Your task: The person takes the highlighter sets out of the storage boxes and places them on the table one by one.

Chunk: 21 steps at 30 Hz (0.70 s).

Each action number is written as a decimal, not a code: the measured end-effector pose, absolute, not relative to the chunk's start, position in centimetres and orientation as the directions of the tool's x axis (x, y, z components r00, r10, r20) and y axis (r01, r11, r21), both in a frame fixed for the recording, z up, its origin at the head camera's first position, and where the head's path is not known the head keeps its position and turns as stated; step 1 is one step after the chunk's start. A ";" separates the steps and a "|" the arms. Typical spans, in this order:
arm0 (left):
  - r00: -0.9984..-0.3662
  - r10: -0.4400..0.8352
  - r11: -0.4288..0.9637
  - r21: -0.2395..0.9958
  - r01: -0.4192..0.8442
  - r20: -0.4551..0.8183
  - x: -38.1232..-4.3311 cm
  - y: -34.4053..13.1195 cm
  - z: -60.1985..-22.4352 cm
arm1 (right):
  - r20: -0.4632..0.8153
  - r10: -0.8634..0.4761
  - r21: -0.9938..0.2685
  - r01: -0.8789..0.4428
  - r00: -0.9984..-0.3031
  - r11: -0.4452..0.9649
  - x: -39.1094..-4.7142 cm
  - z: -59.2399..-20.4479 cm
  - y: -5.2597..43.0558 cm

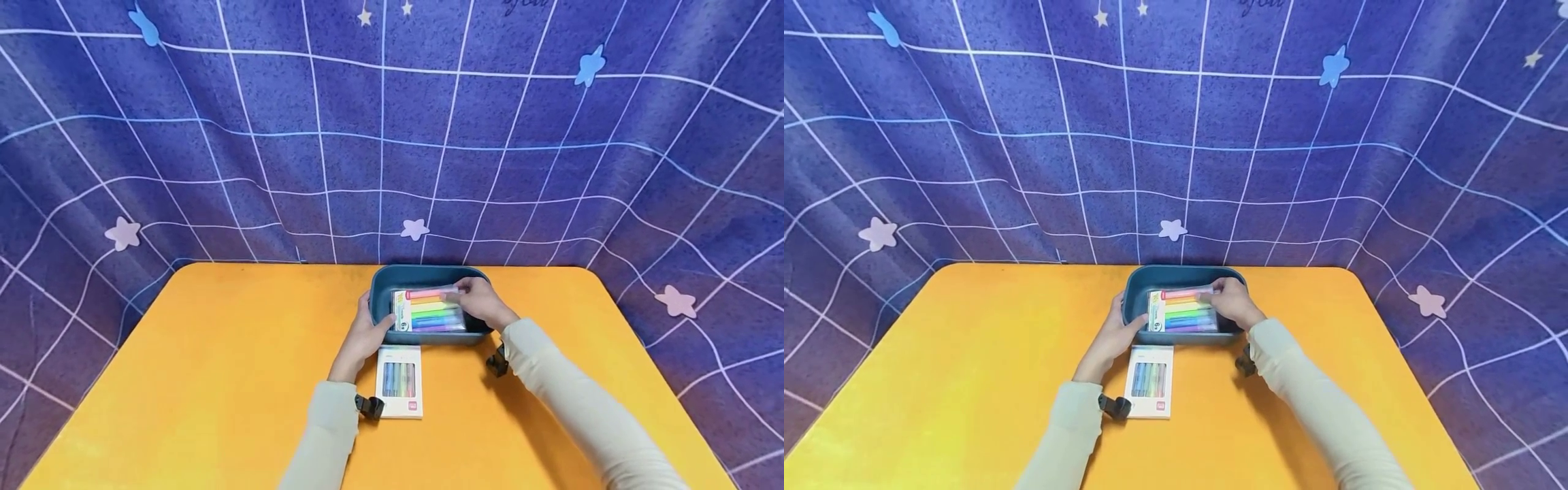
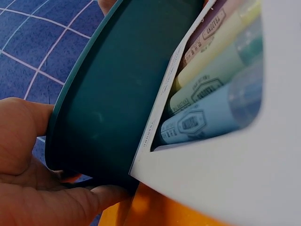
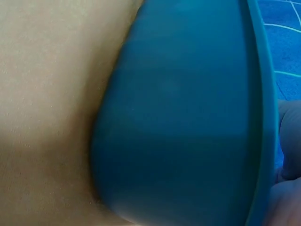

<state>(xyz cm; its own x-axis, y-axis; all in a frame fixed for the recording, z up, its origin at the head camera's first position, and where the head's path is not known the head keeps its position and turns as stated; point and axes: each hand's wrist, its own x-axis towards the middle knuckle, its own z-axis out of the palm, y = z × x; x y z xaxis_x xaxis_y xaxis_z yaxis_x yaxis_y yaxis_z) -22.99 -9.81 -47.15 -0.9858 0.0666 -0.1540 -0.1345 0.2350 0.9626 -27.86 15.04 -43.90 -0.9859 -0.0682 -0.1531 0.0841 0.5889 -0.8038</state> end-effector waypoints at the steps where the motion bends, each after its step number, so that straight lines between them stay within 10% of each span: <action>1: -0.986 0.066 0.234 0.963 -0.133 -0.153 -23.0 -9.8 -47.2 | -0.156 -0.077 -0.811 0.084 -0.985 0.579 -27.8 -43.9 15.0; 21: -0.988 0.085 0.232 0.967 -0.104 -0.126 -23.0 -10.1 -47.3 | -0.201 -0.170 -0.917 0.124 -0.965 0.379 -27.1 -43.4 15.6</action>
<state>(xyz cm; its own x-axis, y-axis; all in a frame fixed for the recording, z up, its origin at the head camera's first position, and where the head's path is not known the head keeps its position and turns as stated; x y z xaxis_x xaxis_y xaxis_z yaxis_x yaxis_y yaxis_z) -23.01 -10.07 -47.32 -0.9883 0.0849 -0.1265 -0.1038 0.2323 0.9671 -27.11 15.63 -43.40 -0.9648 -0.1698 -0.2006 0.1241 0.3786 -0.9172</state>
